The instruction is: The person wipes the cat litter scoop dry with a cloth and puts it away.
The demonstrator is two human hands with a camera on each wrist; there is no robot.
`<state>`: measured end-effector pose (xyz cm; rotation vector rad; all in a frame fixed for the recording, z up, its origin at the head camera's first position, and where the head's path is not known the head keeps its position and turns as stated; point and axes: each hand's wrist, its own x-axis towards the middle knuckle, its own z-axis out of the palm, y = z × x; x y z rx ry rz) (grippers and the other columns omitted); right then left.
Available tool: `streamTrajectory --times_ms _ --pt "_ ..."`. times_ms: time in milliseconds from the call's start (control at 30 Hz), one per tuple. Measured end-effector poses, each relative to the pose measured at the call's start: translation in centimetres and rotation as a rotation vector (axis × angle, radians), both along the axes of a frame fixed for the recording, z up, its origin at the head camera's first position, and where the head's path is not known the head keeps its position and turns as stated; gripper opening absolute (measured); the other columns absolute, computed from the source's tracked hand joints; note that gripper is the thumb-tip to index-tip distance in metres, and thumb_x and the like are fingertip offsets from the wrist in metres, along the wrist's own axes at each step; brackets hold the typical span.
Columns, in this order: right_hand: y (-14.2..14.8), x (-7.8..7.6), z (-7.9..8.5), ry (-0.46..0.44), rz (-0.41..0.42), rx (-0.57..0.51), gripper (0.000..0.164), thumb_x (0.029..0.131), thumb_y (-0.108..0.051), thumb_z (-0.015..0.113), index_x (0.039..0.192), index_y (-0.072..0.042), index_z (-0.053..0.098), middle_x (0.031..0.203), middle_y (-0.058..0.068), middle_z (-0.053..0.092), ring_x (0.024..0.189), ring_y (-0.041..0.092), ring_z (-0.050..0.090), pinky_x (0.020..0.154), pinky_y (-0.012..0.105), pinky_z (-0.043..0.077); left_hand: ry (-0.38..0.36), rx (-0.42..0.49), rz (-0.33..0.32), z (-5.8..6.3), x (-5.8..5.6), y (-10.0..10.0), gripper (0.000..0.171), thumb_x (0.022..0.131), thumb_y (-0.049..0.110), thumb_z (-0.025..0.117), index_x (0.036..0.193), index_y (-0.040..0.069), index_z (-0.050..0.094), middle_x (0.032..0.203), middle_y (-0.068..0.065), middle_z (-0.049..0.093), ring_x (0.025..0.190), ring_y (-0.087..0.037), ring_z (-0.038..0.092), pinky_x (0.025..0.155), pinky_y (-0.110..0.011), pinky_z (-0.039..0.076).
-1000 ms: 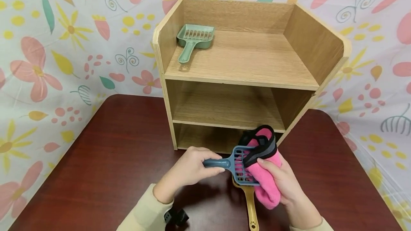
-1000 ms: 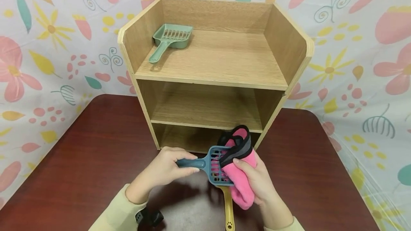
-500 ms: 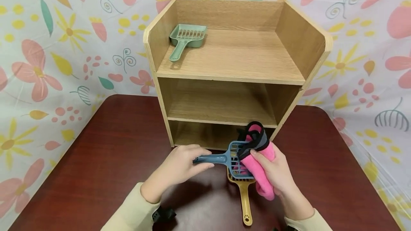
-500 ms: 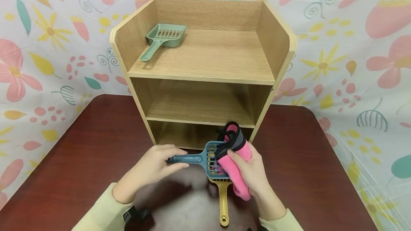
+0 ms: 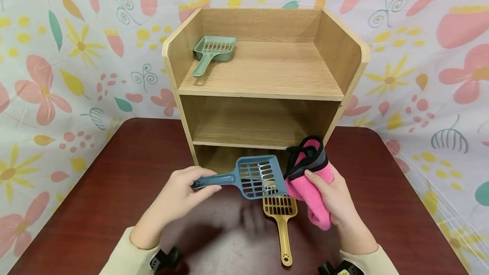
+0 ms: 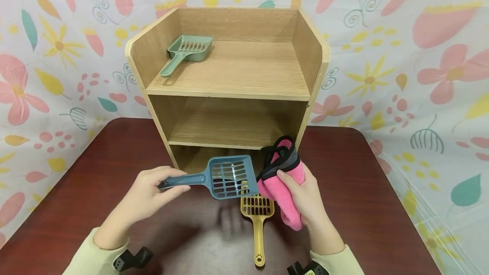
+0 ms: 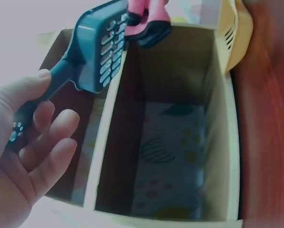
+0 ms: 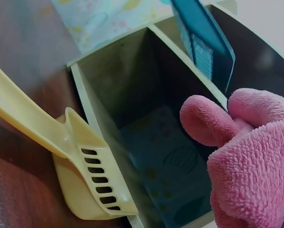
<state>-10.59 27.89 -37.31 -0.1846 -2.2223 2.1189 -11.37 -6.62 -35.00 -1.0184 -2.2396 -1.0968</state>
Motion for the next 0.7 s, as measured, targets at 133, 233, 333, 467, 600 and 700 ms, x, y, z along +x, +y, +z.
streamTrajectory --times_ms 133,233,333,467,600,700 --pt "0.1 0.0 0.2 -0.009 0.006 -0.012 0.031 0.089 -0.022 0.065 0.116 -0.020 0.051 0.089 -0.007 0.062 0.065 0.010 0.062 0.051 0.028 0.051 0.032 0.028 0.013 0.9 0.2 -0.9 0.026 0.071 0.005 0.079 0.095 0.010 0.070 0.082 0.003 0.068 0.066 -0.002 0.052 0.059 -0.012 0.043" --pt "0.3 0.2 0.2 -0.009 0.021 -0.017 0.032 0.090 -0.023 0.065 0.118 -0.021 0.050 0.089 -0.007 0.062 0.064 0.010 0.062 0.050 0.029 0.050 0.035 0.040 0.014 1.7 0.3 -1.2 0.027 0.071 0.005 0.080 0.096 0.009 0.070 0.081 0.002 0.068 0.066 -0.002 0.053 0.059 -0.013 0.043" --pt "0.4 0.4 0.3 -0.001 0.032 -0.028 0.034 0.090 -0.022 0.064 0.120 -0.020 0.049 0.089 -0.007 0.062 0.063 0.010 0.062 0.050 0.030 0.050 0.026 0.057 0.013 2.6 0.3 -1.3 0.027 0.071 0.005 0.080 0.096 0.009 0.070 0.081 0.002 0.069 0.065 -0.002 0.053 0.058 -0.013 0.043" --pt "0.5 0.4 0.4 0.021 0.048 -0.033 0.033 0.091 -0.020 0.062 0.121 -0.019 0.049 0.088 -0.008 0.063 0.064 0.009 0.062 0.050 0.028 0.051 0.017 0.087 0.009 3.9 0.3 -1.2 0.026 0.070 0.002 0.079 0.094 0.009 0.070 0.080 0.001 0.069 0.062 -0.002 0.051 0.054 -0.013 0.042" --pt "0.4 0.4 0.4 0.047 0.076 -0.030 0.034 0.092 -0.017 0.061 0.124 -0.017 0.048 0.091 -0.008 0.064 0.068 0.008 0.064 0.055 0.026 0.052 0.038 0.131 -0.016 5.3 0.2 -1.0 0.028 0.069 -0.002 0.079 0.094 0.008 0.070 0.076 0.000 0.068 0.059 -0.002 0.051 0.052 -0.014 0.042" --pt "0.4 0.4 0.3 0.057 0.092 -0.025 0.038 0.092 -0.016 0.060 0.128 -0.017 0.048 0.097 -0.009 0.065 0.071 0.007 0.065 0.058 0.025 0.053 0.082 0.170 -0.049 6.3 0.1 -0.7 0.030 0.067 -0.005 0.079 0.093 0.005 0.070 0.073 -0.002 0.066 0.056 -0.002 0.051 0.051 -0.014 0.042"
